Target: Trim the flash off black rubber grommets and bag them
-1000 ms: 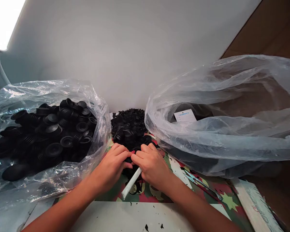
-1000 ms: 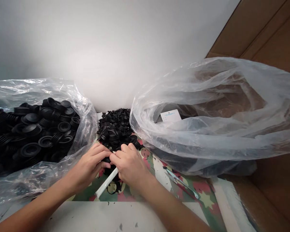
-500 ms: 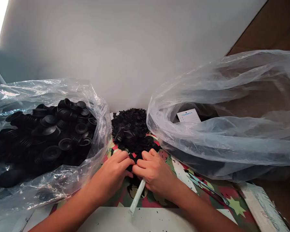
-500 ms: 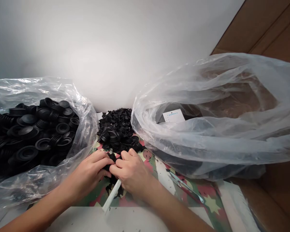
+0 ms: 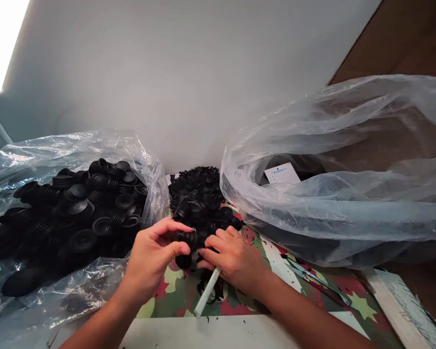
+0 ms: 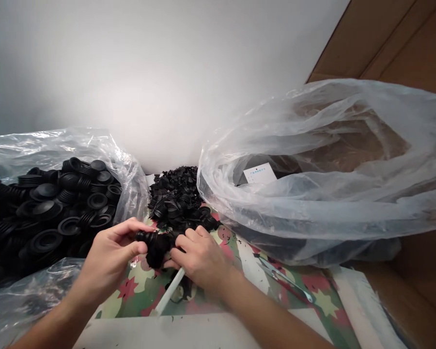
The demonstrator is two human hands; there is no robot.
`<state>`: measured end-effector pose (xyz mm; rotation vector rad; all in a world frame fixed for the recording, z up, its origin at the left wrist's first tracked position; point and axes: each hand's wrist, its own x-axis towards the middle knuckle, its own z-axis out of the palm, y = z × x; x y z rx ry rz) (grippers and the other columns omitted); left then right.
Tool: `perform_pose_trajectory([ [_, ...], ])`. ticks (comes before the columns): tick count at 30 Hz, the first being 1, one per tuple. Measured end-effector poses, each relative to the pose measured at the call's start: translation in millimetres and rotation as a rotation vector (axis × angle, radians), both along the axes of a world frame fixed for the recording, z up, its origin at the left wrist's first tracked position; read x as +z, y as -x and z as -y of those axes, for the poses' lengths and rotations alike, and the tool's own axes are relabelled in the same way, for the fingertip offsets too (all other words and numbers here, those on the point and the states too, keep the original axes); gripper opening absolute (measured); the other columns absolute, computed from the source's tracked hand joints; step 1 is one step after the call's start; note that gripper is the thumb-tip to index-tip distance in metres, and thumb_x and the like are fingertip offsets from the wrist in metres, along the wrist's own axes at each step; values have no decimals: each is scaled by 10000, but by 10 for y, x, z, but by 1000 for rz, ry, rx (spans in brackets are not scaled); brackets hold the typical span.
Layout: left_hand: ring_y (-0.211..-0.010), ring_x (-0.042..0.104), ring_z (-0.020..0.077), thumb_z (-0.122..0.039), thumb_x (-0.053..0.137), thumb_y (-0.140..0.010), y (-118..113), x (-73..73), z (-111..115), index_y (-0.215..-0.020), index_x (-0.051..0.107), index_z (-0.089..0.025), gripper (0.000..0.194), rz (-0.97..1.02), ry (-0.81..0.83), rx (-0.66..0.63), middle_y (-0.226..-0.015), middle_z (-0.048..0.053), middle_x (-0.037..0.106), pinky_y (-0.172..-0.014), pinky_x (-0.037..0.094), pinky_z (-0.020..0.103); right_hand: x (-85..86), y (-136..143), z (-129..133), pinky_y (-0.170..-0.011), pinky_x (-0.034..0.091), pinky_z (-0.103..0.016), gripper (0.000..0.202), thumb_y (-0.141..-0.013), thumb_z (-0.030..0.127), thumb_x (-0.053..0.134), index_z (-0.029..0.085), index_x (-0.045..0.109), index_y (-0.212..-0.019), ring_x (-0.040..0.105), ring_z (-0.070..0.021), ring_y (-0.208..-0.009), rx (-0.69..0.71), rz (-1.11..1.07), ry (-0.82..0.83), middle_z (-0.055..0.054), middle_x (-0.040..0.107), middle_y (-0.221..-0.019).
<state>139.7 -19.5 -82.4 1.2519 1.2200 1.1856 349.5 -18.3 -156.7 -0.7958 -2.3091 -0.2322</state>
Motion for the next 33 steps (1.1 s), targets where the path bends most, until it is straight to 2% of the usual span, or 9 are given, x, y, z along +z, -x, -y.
perform_pose_trajectory([
  [2,-531,569,122,-211,833,-593,-55,-59,49,-754,803,-180,167,70,64,-61,-635,-8,660,-465,485,209,70,22,51,-692,357,-319,232,-1033,319,559,187,716,-926,561,-164,-760,-12,-141,43,-53,693,-884],
  [4,-505,538,107,-209,829,-601,-91,-107,77,-739,799,-179,145,104,94,-56,-619,-18,633,-435,458,200,156,22,129,-713,423,-313,177,-1025,240,556,192,726,-1005,597,-166,-794,-56,-327,112,-68,682,-940],
  [7,-524,523,105,-191,822,-608,-110,-142,89,-716,803,-179,111,74,74,-78,-607,-19,618,-455,437,203,272,4,249,-660,477,-281,189,-974,104,571,207,719,-1029,606,-155,-752,-104,-549,213,-39,627,-861],
  [10,-579,541,122,-177,816,-623,-137,-156,100,-713,815,-196,92,-39,-15,-106,-620,-11,636,-536,449,232,325,10,327,-608,478,-271,210,-947,82,586,217,720,-1037,611,-152,-712,-89,-620,237,-23,629,-814],
  [14,-676,608,171,-178,806,-652,-212,-168,126,-688,803,-217,53,-214,-119,-125,-655,0,695,-690,473,293,314,42,357,-639,463,-306,173,-979,150,586,209,730,-1055,615,-155,-690,-82,-540,172,-25,675,-782],
  [19,-653,613,169,-155,766,-674,-287,-176,142,-667,781,-222,70,-346,-155,-155,-656,-12,714,-648,460,279,305,50,340,-623,367,-321,163,-995,127,553,160,710,-1020,597,-139,-657,-70,-401,86,-25,700,-770],
  [24,-630,596,160,-133,723,-684,-300,-179,134,-645,779,-234,122,-411,-147,-188,-640,-24,702,-652,473,270,301,56,305,-628,313,-339,272,-1000,63,465,169,663,-847,584,-148,-645,-79,-266,23,-20,674,-716],
  [30,-665,621,178,-173,771,-656,-255,-192,104,-650,776,-217,45,-362,-30,-220,-647,-18,701,-654,471,275,269,40,250,-656,320,-318,256,-1040,116,434,165,658,-926,584,-141,-698,-13,-309,117,-29,714,-811],
  [33,-673,618,173,-120,766,-645,-267,-223,110,-652,771,-223,103,-418,-33,-251,-650,-29,692,-653,461,269,230,46,250,-646,289,-321,262,-967,67,443,176,614,-803,521,-141,-646,-29,-291,165,-10,654,-729],
])
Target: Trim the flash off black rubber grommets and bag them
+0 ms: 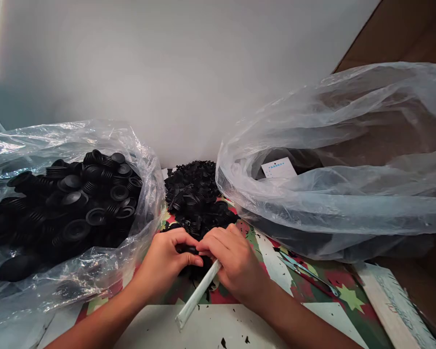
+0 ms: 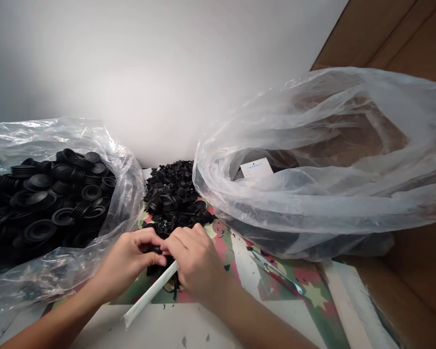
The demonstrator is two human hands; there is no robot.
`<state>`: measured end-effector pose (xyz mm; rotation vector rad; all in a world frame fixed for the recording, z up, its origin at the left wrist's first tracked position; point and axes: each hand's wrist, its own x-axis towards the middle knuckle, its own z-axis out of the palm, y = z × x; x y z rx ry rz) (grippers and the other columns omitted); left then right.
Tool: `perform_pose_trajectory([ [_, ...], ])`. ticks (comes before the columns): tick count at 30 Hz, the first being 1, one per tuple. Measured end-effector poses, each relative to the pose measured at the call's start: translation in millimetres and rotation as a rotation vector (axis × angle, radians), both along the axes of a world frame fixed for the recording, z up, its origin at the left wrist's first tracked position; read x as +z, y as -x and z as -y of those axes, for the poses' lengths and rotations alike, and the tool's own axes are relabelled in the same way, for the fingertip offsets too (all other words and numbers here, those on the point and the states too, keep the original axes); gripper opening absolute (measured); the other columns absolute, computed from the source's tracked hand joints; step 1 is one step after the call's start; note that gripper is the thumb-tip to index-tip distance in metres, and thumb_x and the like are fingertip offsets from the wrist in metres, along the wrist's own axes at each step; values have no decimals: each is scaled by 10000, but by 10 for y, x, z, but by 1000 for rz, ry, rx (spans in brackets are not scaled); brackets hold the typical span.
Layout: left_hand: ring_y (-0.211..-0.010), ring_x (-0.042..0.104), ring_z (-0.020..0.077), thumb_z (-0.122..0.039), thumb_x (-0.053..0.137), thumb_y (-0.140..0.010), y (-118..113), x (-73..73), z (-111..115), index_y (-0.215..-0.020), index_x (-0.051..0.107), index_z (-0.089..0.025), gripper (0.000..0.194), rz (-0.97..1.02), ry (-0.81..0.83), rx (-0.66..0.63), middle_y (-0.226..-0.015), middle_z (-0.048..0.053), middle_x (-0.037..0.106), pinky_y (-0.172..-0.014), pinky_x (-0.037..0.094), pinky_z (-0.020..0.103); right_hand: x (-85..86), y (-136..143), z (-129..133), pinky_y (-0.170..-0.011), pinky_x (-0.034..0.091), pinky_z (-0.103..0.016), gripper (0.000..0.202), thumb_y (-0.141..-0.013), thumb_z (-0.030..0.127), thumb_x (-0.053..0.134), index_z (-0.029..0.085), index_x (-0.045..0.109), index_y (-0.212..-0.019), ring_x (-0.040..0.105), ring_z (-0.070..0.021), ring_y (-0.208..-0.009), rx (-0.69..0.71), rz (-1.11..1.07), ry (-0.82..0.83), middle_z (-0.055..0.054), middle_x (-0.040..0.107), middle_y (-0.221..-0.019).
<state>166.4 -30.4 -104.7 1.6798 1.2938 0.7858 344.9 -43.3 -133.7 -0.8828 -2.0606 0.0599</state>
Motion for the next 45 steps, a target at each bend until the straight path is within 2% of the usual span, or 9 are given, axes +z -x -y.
perform_pose_trajectory([
  [5,-677,624,164,-57,719,-672,-52,17,37,-644,769,-236,189,-132,-43,-111,-654,-31,681,-617,446,249,14,50,61,-626,293,-299,179,-811,76,496,203,481,-685,464,-129,-605,13,-75,286,28,539,-664],
  [12,-674,611,167,-75,782,-616,46,83,5,-648,789,-227,156,121,76,-90,-662,-8,691,-617,461,256,63,-223,-129,-560,349,-262,244,-971,345,453,236,457,-753,448,-145,-610,44,-618,618,36,476,-674],
  [15,-714,610,169,-100,840,-574,99,56,-35,-767,816,-217,227,335,173,-32,-739,1,691,-635,480,255,0,-375,-264,-551,334,-268,343,-980,428,475,220,530,-713,441,-142,-576,11,-474,734,35,491,-602],
  [18,-748,610,164,-128,874,-579,117,25,-54,-848,823,-214,287,476,182,-5,-795,7,687,-667,489,250,3,-368,-267,-581,338,-278,327,-873,348,624,200,545,-592,464,-140,-608,-40,-328,697,13,532,-644],
  [21,-768,604,162,-157,905,-584,119,-9,-54,-854,823,-206,287,486,125,22,-803,12,686,-695,485,246,87,-233,-144,-594,373,-276,147,-837,302,638,208,682,-733,503,-145,-637,37,-410,789,4,587,-721],
  [26,-849,655,202,-194,919,-620,100,-45,-33,-875,826,-231,274,371,-3,1,-870,35,745,-784,505,286,155,-27,24,-543,368,-246,237,-802,428,693,194,679,-767,461,-121,-586,146,-653,1055,33,532,-643],
  [39,-823,670,195,-412,958,-576,19,-94,5,-927,814,-206,432,628,255,12,-859,39,748,-726,528,258,205,-78,50,-538,395,-243,425,-702,584,798,176,681,-722,476,-118,-563,135,-859,1203,26,527,-600],
  [42,-853,677,221,-409,918,-652,81,-63,-4,-926,816,-217,349,452,71,-15,-881,57,750,-749,536,293,164,-89,31,-486,344,-228,491,-754,660,718,189,614,-663,439,-110,-514,125,-694,1142,39,484,-550],
  [45,-942,681,253,-451,822,-780,192,87,13,-979,811,-230,297,296,-205,-79,-984,96,756,-828,546,345,64,-139,15,-434,246,-227,633,-826,756,561,216,432,-521,321,-98,-466,-35,-503,918,53,350,-493],
])
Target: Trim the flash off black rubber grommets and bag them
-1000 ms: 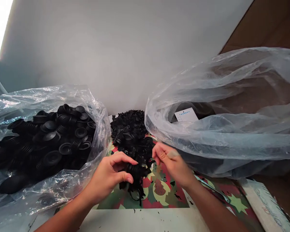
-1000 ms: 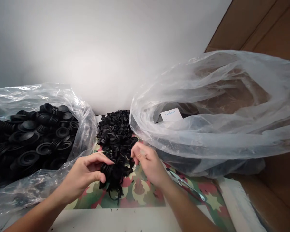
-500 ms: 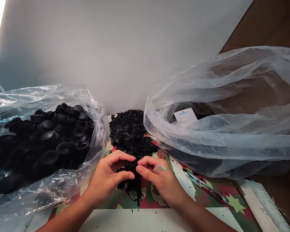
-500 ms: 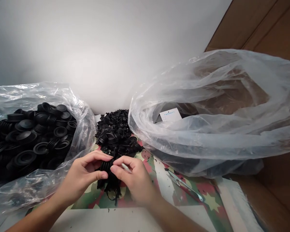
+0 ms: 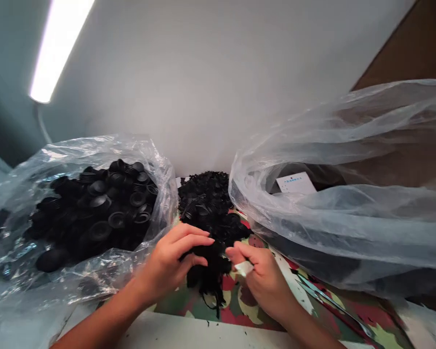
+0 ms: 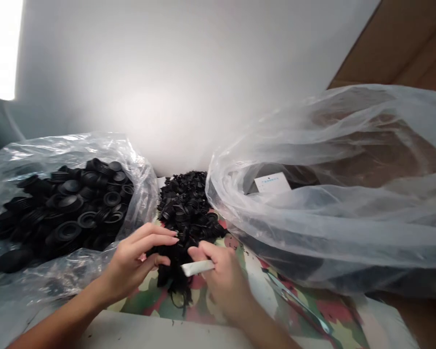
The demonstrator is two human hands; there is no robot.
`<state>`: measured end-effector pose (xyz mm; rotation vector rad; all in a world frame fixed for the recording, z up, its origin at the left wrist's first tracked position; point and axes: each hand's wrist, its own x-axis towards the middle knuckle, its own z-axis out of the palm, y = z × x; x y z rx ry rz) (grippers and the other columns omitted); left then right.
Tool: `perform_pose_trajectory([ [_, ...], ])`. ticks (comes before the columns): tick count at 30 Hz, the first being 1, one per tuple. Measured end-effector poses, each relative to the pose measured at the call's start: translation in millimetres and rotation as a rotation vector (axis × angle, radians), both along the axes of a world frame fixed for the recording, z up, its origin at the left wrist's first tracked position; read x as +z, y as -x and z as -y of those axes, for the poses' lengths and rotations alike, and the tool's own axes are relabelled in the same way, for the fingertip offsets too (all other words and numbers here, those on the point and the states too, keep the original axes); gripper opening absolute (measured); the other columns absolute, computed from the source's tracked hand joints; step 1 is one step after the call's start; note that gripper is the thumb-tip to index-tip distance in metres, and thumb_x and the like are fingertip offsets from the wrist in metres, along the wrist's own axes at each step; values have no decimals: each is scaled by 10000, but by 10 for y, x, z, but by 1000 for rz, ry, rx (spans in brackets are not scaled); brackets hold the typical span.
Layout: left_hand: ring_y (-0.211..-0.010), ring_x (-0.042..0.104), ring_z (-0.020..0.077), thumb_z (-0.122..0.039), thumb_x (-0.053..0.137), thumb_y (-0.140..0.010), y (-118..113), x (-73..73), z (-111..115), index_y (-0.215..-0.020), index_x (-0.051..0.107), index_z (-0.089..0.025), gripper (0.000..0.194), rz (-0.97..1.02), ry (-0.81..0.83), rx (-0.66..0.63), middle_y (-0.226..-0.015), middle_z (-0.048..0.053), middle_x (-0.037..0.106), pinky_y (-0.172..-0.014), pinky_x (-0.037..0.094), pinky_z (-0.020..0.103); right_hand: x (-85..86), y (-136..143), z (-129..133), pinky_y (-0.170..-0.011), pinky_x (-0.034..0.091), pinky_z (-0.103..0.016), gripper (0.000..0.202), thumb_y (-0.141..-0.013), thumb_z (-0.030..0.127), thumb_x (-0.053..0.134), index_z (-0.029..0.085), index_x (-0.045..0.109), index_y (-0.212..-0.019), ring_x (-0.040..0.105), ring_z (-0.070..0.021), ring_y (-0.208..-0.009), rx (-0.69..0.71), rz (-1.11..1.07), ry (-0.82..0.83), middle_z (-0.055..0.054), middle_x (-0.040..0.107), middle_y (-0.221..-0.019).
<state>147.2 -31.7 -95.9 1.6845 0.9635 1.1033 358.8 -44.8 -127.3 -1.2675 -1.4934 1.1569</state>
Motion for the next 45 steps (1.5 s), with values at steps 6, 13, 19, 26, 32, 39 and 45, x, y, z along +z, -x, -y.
perform_pose_trajectory([
  [6,-894,703,244,-428,647,-935,140,373,117,-979,793,-240,242,-165,-151,-293,-998,111,759,-839,557,371,-197,-75,-65,-458,289,-241,649,-894,767,434,217,484,-552,345,-123,-487,-138,134,-159,41,360,-504],
  [13,-759,651,159,-198,813,-756,-8,162,185,-1017,753,-202,267,-99,-7,125,-935,42,710,-637,565,243,-56,72,34,-437,305,-242,641,-835,805,474,202,644,-697,352,-117,-436,12,-69,-4,59,374,-470],
  [19,-824,711,191,-214,859,-708,-173,-86,105,-961,801,-200,259,-81,33,75,-914,51,765,-720,587,262,78,144,83,-485,316,-224,465,-803,643,647,195,591,-693,411,-106,-497,102,-219,115,53,459,-525],
  [26,-803,731,206,-275,946,-598,-136,-56,69,-893,845,-221,316,111,218,96,-871,54,802,-722,594,257,85,65,86,-404,204,-205,455,-819,612,683,186,590,-687,281,-64,-426,119,-362,207,79,409,-478],
  [32,-783,721,215,-335,934,-629,-144,-72,98,-915,840,-194,332,29,158,90,-856,74,793,-687,588,269,90,70,97,-390,197,-203,475,-805,633,695,190,577,-680,260,-61,-414,130,-394,254,84,396,-473],
  [39,-1097,677,247,-159,576,-929,305,360,35,-1077,742,-213,229,-611,-476,391,-1175,104,715,-983,540,387,-136,83,56,-454,285,-217,498,-848,680,615,186,675,-833,376,-104,-482,33,-168,122,72,400,-519],
  [45,-1037,673,321,-132,476,-934,979,1019,-79,-1149,661,-167,285,-1355,-232,962,-1182,149,675,-852,543,403,-247,58,50,-433,283,-225,483,-847,671,606,195,676,-816,343,-101,-446,31,-102,57,80,380,-506],
])
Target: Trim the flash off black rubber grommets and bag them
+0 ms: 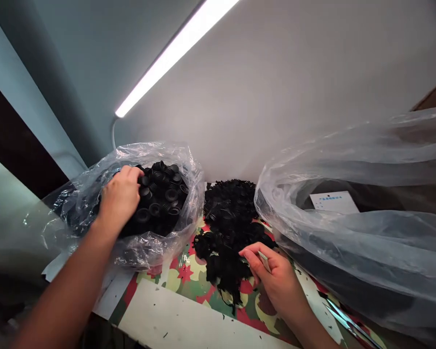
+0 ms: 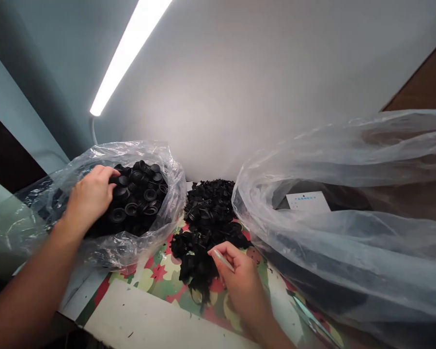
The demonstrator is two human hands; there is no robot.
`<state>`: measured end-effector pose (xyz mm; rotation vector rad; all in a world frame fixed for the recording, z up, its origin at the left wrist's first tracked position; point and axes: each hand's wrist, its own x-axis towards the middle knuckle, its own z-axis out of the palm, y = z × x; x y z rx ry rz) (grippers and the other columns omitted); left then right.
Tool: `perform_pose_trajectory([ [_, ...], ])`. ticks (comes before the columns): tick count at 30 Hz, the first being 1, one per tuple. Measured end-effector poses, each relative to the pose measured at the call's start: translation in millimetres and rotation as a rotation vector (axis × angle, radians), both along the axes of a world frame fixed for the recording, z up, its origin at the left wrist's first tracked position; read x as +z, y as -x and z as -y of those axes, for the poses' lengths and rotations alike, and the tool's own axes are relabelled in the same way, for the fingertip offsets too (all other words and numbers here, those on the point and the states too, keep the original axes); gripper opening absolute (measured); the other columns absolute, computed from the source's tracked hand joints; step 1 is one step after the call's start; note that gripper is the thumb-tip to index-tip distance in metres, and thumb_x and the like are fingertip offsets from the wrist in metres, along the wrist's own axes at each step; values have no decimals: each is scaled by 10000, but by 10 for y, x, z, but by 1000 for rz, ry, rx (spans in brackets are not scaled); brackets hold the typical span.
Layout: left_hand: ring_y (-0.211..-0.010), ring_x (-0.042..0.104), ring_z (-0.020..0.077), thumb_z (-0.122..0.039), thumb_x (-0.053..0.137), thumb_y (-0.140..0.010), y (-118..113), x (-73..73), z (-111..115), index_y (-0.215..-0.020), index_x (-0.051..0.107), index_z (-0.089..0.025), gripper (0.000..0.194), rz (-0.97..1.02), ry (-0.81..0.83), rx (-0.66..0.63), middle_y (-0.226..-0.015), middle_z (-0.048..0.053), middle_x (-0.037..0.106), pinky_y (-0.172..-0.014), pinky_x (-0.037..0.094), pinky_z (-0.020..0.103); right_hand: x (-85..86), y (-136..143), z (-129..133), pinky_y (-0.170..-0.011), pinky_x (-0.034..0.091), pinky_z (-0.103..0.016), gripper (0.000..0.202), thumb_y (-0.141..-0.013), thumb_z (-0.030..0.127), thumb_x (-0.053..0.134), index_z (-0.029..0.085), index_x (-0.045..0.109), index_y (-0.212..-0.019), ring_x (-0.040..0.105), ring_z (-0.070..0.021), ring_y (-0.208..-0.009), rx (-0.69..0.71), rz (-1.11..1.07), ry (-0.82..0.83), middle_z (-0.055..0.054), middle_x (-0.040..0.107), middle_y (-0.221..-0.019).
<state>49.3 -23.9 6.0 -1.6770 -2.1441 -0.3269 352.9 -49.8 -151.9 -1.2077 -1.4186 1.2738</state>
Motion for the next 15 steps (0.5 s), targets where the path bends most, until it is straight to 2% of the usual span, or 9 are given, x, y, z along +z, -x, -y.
perform_pose_trajectory([
  [1,-1022,676,331,-134,429,-954,44,67,2,-1175,642,-138,308,-57,62,65,-1186,169,668,-834,542,411,26,0,6,-422,279,-227,474,-844,667,609,198,672,-817,333,-99,-432,2,-1,2,83,378,-499],
  [3,-1039,667,346,-127,309,-992,77,150,15,-1238,594,-74,380,-173,148,68,-1199,205,651,-858,533,442,100,0,8,-415,285,-229,457,-841,655,609,201,661,-816,331,-98,-420,-6,-8,6,87,384,-498],
  [7,-1080,639,359,-109,200,-1009,95,153,6,-1208,604,-3,463,-213,205,55,-1167,232,642,-906,518,491,215,-20,-63,-457,309,-227,418,-829,602,609,188,654,-786,371,-101,-451,-39,3,-48,80,410,-506],
  [12,-1017,622,305,-136,308,-999,175,106,-73,-1115,660,-100,373,-125,193,67,-1139,155,652,-860,547,440,161,-99,-183,-488,287,-233,402,-860,562,557,185,646,-752,369,-105,-470,-89,42,-127,73,424,-489],
  [15,-1025,615,325,-153,326,-994,90,108,-47,-1064,667,-122,350,-122,121,41,-1120,158,662,-861,541,465,121,-118,-202,-492,292,-230,359,-870,515,544,190,645,-755,374,-108,-480,-60,84,-146,71,426,-500],
])
